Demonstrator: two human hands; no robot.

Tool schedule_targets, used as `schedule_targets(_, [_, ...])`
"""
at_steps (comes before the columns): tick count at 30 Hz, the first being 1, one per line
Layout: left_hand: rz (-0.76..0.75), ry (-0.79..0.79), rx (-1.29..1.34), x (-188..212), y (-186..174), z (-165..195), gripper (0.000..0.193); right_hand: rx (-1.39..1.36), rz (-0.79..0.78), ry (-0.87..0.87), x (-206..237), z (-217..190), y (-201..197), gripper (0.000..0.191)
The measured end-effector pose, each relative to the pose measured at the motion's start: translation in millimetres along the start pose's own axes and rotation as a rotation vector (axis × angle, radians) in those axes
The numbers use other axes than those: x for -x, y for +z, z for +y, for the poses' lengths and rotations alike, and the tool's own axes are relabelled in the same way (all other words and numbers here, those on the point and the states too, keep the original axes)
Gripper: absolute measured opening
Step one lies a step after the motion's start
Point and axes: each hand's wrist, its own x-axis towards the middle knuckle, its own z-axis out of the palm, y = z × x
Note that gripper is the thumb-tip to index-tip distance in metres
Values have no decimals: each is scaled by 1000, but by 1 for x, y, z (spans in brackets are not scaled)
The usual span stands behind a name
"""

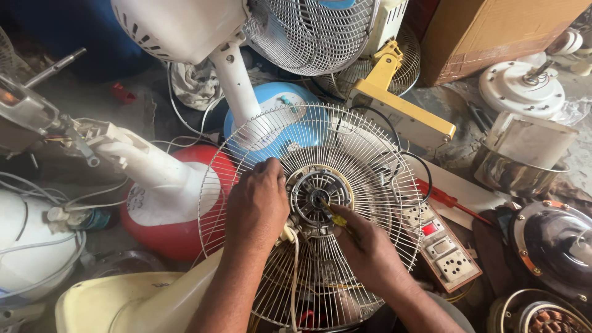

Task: The person sits on the floor of a cluttered fan repair workshop and uses a screwdriver to work on the rear hub of an electric fan, repeatedly turning screws at the center of the blade assembly while steadying the fan with the other hand. At one point they briefly handle a mobile phone lying beside them before resuming work on the fan.

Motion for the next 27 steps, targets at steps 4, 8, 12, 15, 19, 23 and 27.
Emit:
schedule_targets(4, [-2, 19, -4, 1, -3, 1, 11, 120, -65, -114, -13, 11, -17, 47])
schedule_targets(8, [-38, -6, 20, 1, -5, 1, 11, 225, -210, -442, -33, 8, -48, 48])
schedule_targets(12, [-42, -32, 54, 7, -7, -4, 11, 574, -491, -145, -69, -23, -79, 56])
schedule_targets(15, [19, 8, 48, 5, 2, -8, 13, 621, -647, -313, -105, -50, -83, 47])
schedule_targets(19, [66, 15, 50, 9, 6, -12, 13, 996, -578, -694, -120, -85, -65, 51])
schedule_targets(23, [77, 19, 63, 9, 8, -12, 19, 1309, -514, -815, -117, -109, -46, 35])
schedule_targets(27, [101, 30, 69, 12, 10, -10, 17, 1327, -450, -1036, -105, -116, -41, 18])
